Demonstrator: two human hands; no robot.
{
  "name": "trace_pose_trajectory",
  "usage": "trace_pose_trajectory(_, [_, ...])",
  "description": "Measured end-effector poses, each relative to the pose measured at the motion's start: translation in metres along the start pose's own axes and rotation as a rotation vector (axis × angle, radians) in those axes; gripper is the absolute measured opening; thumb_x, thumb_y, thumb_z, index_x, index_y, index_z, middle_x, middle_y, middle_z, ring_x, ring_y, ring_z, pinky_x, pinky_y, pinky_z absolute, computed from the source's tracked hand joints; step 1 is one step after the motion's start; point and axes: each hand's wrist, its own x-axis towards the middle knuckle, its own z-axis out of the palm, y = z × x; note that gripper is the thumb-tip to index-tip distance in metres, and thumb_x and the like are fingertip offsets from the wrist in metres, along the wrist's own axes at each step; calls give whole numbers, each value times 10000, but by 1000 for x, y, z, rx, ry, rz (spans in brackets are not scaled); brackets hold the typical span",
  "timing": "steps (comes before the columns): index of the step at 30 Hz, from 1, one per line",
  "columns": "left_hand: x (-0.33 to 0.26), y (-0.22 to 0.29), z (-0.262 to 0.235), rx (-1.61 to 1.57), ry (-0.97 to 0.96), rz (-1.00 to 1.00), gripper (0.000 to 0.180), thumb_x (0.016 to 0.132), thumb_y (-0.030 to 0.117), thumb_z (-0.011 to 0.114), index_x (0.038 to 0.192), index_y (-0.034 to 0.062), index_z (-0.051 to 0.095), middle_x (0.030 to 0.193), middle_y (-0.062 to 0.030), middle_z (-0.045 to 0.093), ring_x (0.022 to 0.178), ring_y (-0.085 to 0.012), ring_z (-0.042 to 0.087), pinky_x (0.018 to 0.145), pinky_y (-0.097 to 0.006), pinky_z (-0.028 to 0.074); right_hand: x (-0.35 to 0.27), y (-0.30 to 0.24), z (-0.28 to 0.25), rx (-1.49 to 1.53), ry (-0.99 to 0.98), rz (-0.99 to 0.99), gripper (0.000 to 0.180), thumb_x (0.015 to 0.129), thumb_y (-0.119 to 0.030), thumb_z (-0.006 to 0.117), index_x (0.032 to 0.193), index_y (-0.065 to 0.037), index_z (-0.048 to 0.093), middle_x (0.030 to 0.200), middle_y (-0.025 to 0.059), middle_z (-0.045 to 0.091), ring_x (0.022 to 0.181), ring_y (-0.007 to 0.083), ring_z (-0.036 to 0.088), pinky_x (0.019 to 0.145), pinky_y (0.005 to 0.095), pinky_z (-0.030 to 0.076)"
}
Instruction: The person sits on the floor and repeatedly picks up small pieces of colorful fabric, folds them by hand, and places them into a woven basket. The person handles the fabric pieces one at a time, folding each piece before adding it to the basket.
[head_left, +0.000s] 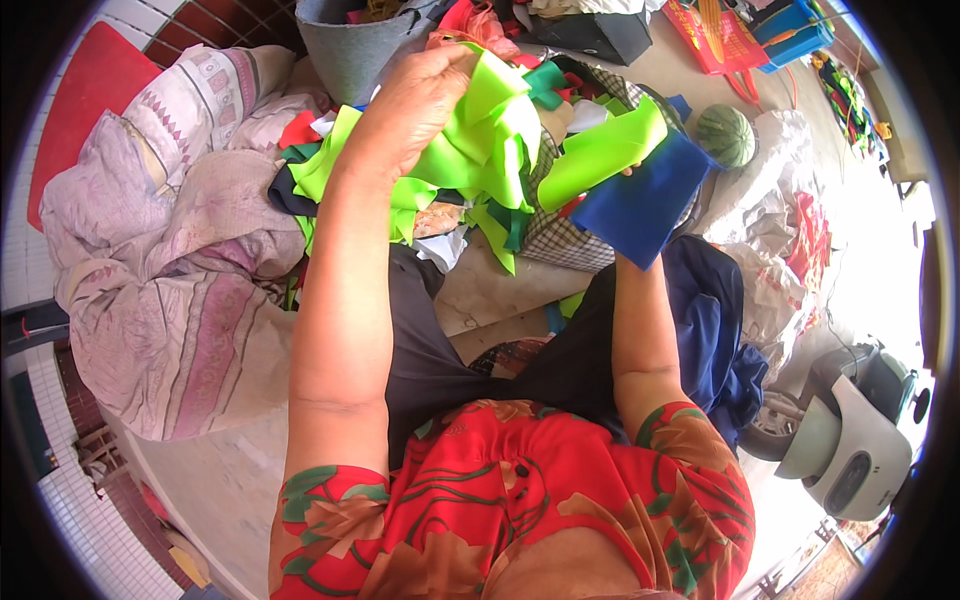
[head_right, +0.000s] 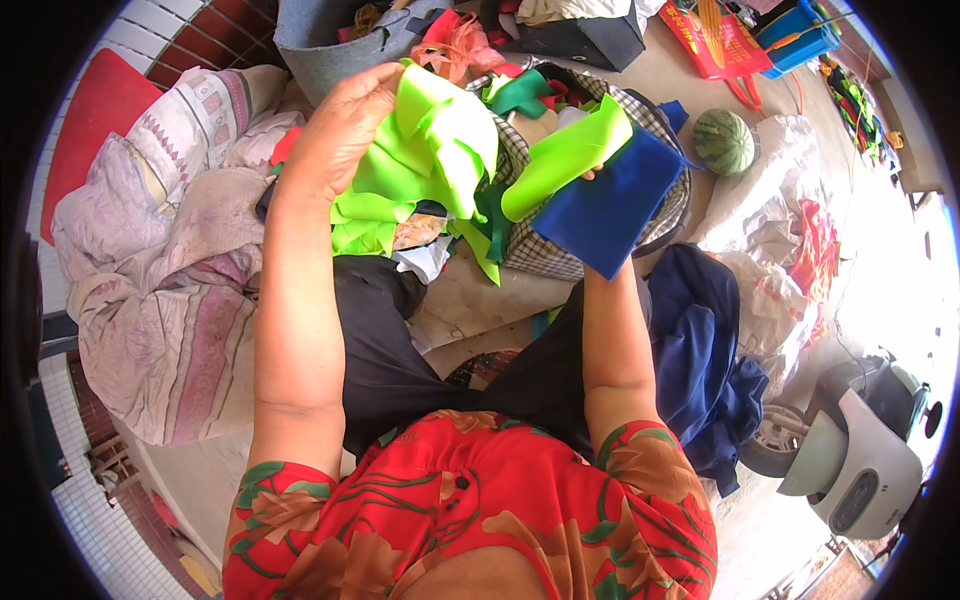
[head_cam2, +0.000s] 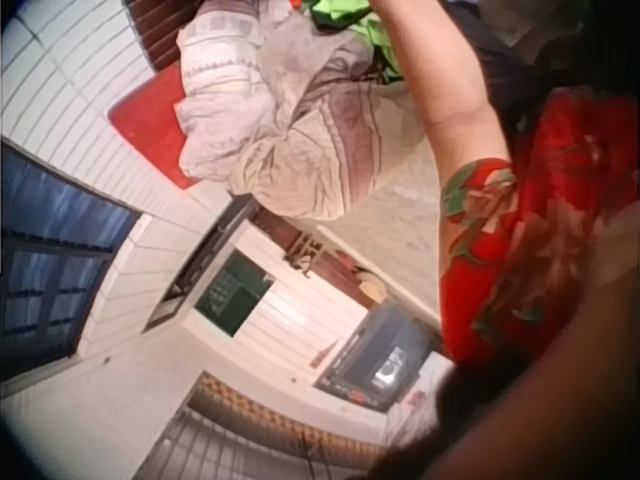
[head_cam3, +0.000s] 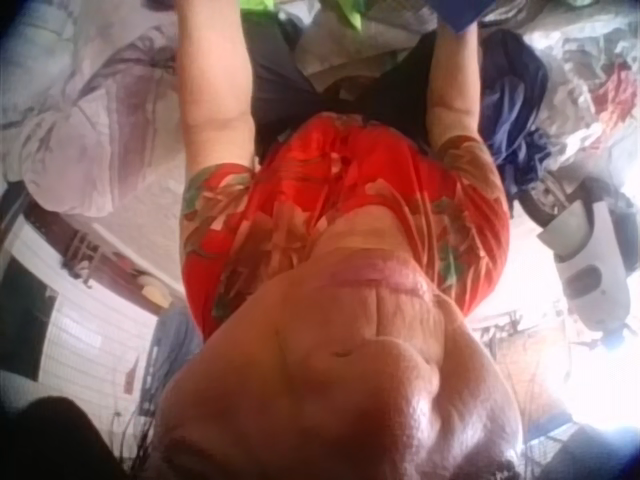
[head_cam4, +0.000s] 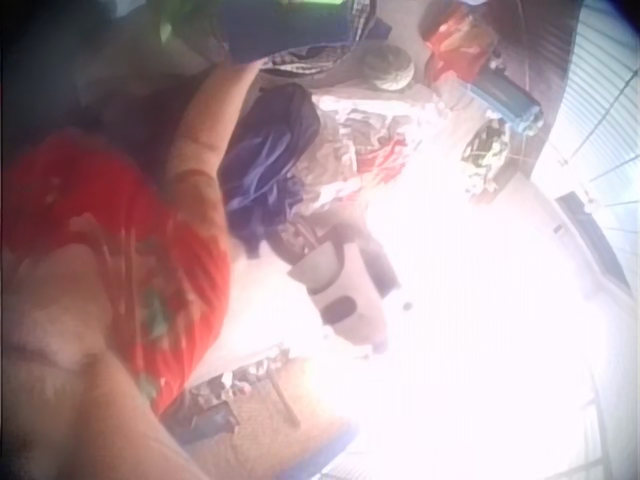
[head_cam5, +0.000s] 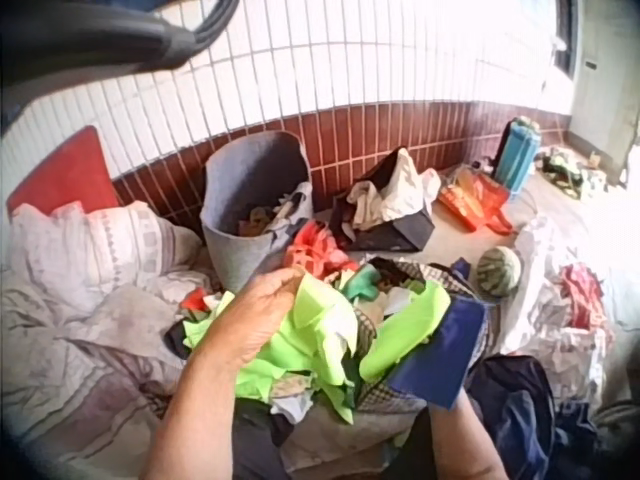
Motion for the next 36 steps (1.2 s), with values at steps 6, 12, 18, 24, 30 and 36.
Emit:
trace_pose_trajectory(6, [0,1,38,308,-23,33,189,905,159,485,880,-3,578,638,-56,528,590,-135,496,560,-318,409,6,26,21,-358,238,-148,211,844,-248,602,973,-119,493,920,20,522,910,168,554,878,321,429])
trace_pose_trajectory(12, [-9,4,61,434,-66,77,201,901,175,520,846,-6,586,640,-94,543,577,-159,513,545,-319,409,2,60,20,-1438,329,-244,438,795,-207,688,1160,-91,476,1073,53,540,981,163,550,861,299,439])
trace_pose_trajectory(18, [-9,0,64,379,-77,188,155,826,149,558,871,7,601,775,-186,616,750,-323,617,674,-385,463,9,76,48,-662,390,-91,701,705,-74,773,1307,-62,414,1180,76,547,1060,183,550,918,321,456])
trace_pose_trajectory(24, [-2,11,23,475,450,323,215,823,184,625,969,26,633,820,-104,669,764,-202,653,696,-305,499,52,85,63,-831,412,-124,414,781,-65,683,1145,8,500,1019,112,613,878,205,624,798,330,520])
trace_pose_trajectory(30, [-13,27,1,395,902,696,77,834,24,543,910,13,540,742,-86,595,677,-186,599,628,-290,478,110,133,21,-601,339,-56,271,805,-65,660,1054,-2,572,958,98,638,811,183,623,740,320,520])
trace_pose_trajectory(36, [-2,23,-2,306,943,1005,110,801,4,538,911,17,537,758,-93,581,657,-208,577,616,-310,466,120,179,-20,-754,351,198,281,786,-94,636,1062,-64,598,1002,100,617,891,243,594,809,332,492])
